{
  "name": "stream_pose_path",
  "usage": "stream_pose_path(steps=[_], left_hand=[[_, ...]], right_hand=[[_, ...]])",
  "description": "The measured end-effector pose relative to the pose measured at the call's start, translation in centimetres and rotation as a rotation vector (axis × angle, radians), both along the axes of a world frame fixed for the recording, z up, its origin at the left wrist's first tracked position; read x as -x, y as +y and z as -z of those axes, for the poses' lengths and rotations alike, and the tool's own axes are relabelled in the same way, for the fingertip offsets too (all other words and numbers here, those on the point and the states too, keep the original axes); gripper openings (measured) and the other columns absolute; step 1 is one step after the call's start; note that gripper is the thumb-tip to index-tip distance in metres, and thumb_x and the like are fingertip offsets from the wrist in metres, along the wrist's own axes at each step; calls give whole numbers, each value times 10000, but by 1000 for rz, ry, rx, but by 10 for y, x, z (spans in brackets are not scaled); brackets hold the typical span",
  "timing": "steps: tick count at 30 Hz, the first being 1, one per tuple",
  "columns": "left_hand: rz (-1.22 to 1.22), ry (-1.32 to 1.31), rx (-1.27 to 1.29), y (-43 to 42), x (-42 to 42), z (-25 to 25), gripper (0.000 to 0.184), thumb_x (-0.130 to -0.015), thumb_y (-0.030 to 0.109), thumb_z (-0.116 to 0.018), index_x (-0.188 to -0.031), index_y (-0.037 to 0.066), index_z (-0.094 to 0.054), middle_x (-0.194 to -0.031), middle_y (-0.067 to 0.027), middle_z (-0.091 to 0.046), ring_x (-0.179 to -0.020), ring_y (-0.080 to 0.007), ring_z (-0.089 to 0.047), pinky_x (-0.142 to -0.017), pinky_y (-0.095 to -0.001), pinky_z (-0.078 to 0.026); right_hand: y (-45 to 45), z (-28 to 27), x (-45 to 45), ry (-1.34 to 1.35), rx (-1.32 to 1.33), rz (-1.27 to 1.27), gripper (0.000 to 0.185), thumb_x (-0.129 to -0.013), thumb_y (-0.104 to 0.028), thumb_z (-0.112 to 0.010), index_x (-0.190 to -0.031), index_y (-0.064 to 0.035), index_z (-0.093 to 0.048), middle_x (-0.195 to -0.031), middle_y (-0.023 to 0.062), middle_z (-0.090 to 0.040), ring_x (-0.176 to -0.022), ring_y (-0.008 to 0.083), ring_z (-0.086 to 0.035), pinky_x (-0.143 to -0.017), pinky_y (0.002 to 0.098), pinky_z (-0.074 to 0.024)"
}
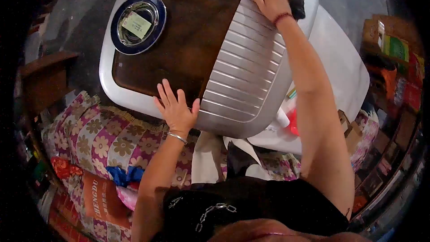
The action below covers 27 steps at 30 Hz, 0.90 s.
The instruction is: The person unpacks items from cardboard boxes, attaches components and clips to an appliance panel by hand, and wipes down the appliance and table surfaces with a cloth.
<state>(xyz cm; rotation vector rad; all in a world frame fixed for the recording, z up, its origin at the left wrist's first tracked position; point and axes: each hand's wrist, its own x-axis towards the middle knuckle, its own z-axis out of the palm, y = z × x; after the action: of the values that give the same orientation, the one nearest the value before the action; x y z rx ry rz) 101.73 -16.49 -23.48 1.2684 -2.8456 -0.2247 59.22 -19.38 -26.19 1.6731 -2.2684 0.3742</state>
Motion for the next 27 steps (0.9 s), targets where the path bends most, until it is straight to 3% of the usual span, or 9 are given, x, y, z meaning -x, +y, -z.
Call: stream_pose_path(steps=[2,6,8,10,12,16,24,25,27], left_hand=[[-4,-23,-16,-1,1,-3,547,-850,494,-546,-1081,-1,-543,-1509,-288,-213,-1392,-479,-184,-1055,-651,-185],[-18,-38,-67,-1,1,-7,531,-843,481,-560,-1074,4,-541,-1516,-291,-191,-1401,-472,-163,-1061,-648,-172],[-28,-18,-110,-6,5,-10,527,-829,469,-588,-1072,4,-543,-1513,-294,-195,-1400,-474,-164,-1062,-651,-168],[-43,-56,-153,-5,2,-10,527,-821,467,-603,-1070,6,-543,-1510,-300,-197,-1400,-477,-159,-1061,-655,-165],[-19,-3,-108,-6,-4,-5,520,-803,463,-631,-1068,23,-550,-1508,-306,-190,-1398,-482,-161,-1059,-658,-168],[-25,-55,-201,-9,-5,-9,571,-772,472,-665,-1119,32,-559,-1511,-305,-180,-1386,-500,-175,-1046,-672,-178],[-18,-38,-254,-8,-11,-5,571,-846,520,-568,-1115,17,-584,-1499,-314,-210,-1384,-501,-181,-1055,-679,-134],[-22,-30,-237,-9,-11,-1,570,-853,525,-556,-1105,15,-585,-1495,-316,-220,-1383,-502,-182,-1056,-680,-129],[-31,-18,-236,-9,-10,0,560,-854,529,-551,-1075,15,-582,-1487,-320,-236,-1384,-501,-181,-1057,-681,-126]], right_hand=[[-47,-5,1,-183,-250,236,510,-1000,-370,-346,-1460,-149,-349,-1530,146,-281,-1402,347,-258,-1120,489,-255],[-59,-29,-76,-24,-535,-90,429,-920,-395,-485,-1265,-144,-526,-1350,100,-481,-1249,303,-434,-953,485,-406],[-16,-21,-114,-99,-372,-403,476,-921,-369,-500,-1368,-210,-467,-1446,108,-405,-1349,298,-347,-1071,500,-321],[-15,-17,-105,-231,-395,-464,521,-924,-361,-507,-1415,-212,-415,-1483,108,-365,-1383,304,-303,-1109,507,-273],[-47,-15,-82,-245,-348,-270,515,-916,-304,-528,-1401,-177,-412,-1474,110,-366,-1362,324,-322,-1081,494,-310],[-131,15,-19,-70,-123,61,501,-962,-409,-451,-1424,-225,-389,-1498,89,-350,-1357,333,-340,-1077,522,-299],[-209,17,-56,-114,-188,-386,472,-977,-425,-402,-1434,-309,-378,-1500,71,-356,-1386,306,-308,-1114,496,-250],[-225,-24,-70,-158,-523,-281,503,-1006,-359,-356,-1468,-160,-335,-1545,128,-252,-1424,331,-205,-1129,492,-229],[-251,-22,-66,-120,-465,-271,508,-1002,-359,-374,-1468,-160,-335,-1540,124,-262,-1417,337,-218,-1127,504,-222]])
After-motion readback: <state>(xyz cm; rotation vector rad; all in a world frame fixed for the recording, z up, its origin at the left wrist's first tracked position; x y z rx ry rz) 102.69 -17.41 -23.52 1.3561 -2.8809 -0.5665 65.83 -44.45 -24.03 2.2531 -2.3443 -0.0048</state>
